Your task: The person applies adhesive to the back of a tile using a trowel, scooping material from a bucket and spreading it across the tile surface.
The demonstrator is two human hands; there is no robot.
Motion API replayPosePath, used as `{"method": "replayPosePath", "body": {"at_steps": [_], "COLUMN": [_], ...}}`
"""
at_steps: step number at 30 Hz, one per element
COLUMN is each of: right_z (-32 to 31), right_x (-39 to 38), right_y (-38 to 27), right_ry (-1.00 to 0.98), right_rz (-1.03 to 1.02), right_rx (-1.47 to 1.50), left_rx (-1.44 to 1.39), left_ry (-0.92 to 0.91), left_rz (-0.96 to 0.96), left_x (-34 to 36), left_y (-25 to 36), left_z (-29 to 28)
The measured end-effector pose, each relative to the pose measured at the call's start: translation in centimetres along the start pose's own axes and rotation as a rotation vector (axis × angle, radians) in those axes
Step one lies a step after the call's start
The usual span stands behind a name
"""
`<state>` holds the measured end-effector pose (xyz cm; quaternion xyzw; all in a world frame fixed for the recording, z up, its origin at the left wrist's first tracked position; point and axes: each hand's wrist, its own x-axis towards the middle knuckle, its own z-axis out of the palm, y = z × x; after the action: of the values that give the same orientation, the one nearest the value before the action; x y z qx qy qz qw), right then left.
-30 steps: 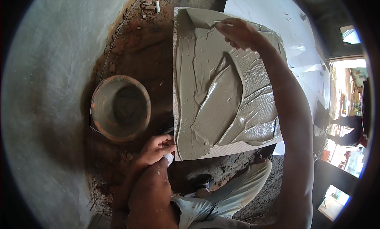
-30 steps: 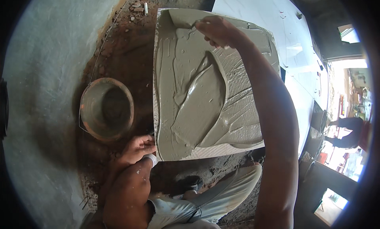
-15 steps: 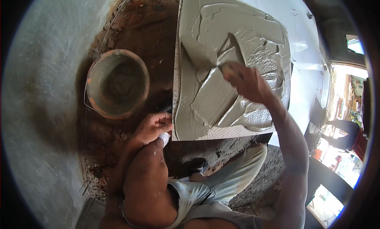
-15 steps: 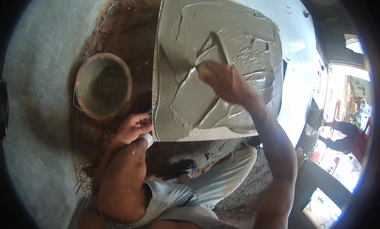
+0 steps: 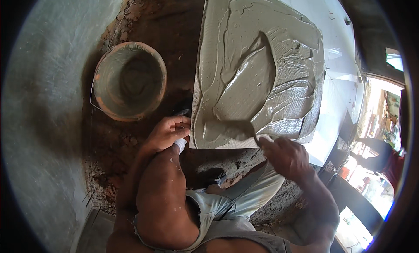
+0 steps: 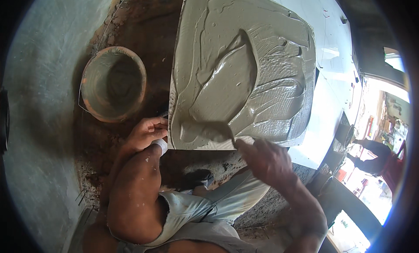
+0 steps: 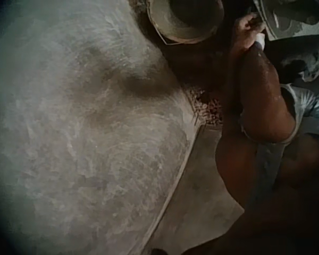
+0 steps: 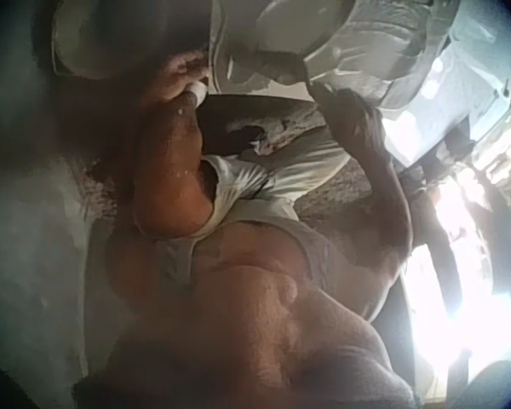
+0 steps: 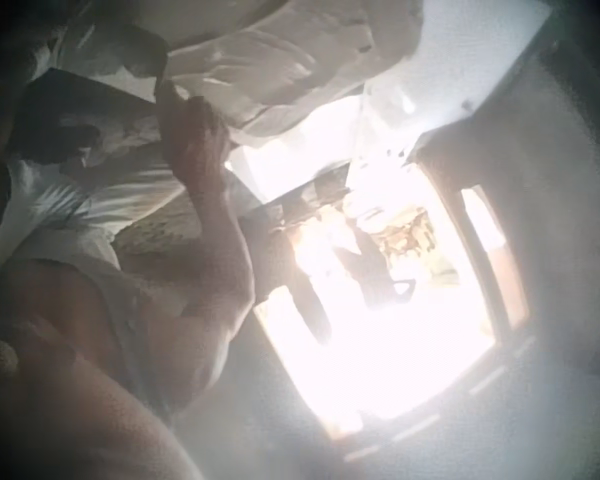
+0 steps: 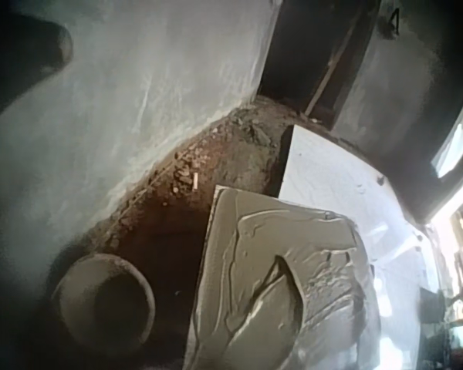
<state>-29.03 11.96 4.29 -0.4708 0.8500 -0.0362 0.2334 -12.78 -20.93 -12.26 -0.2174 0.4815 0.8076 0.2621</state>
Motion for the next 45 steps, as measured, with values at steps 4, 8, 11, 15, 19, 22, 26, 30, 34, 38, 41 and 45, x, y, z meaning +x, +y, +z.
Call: {"method": "replayPosePath", "body": {"at_steps": [4,8,11,15,19,22,26,30,34,38,41,45], "right_z": [-3.6,-4.7,-6.8,-10.8,-12.1,-12.4,-10.4,-3.7,-2.8,-2.0,-1.4,-2.1], "right_x": [5.7,13.8,19.1,23.8,24.6,22.0,15.7,6.2,-1.3,-3.6,-1.9,3.6], "right_y": [4.4,10.2,16.0,16.2,17.4,15.4,14.2,13.7,7.2,4.5,6.2,13.2], "right_ry": [0.207,0.423,0.428,0.179,0.104,-0.009,-0.195,-0.100,-0.205,-0.062,0.152,0.354], "right_rz": [-0.040,-0.073,-0.032,0.401,0.396,0.479,0.435,-0.053,0.103,0.092,0.109,0.098], "right_rx": [-0.083,0.085,0.224,0.457,0.450,0.346,0.382,0.302,0.336,0.034,-0.052,0.058], "left_rx": [0.008,0.033,0.057,0.077,0.038,-0.024,-0.029,-0.023,-0.031,-0.037,-0.070,-0.046], "left_ry": [-0.034,0.008,-0.067,-0.092,-0.098,-0.101,-0.060,-0.055,-0.063,-0.055,-0.032,-0.038], "left_rz": [0.019,0.005,0.014,0.024,-0.032,-0.072,-0.058,-0.037,-0.016,-0.027,-0.045,-0.100], "left_x": [0.7,0.2,0.8,0.6,0.6,0.8,1.0,0.8,1.1,0.9,0.5,0.9], "left_y": [0.5,-0.8,-0.4,-0.4,0.4,0.3,1.4,1.0,1.0,0.5,0.3,-0.2], "left_z": [0.5,-0.3,0.0,-0.3,-0.2,-0.3,0.1,0.2,0.3,-0.1,0.0,-0.3]}}
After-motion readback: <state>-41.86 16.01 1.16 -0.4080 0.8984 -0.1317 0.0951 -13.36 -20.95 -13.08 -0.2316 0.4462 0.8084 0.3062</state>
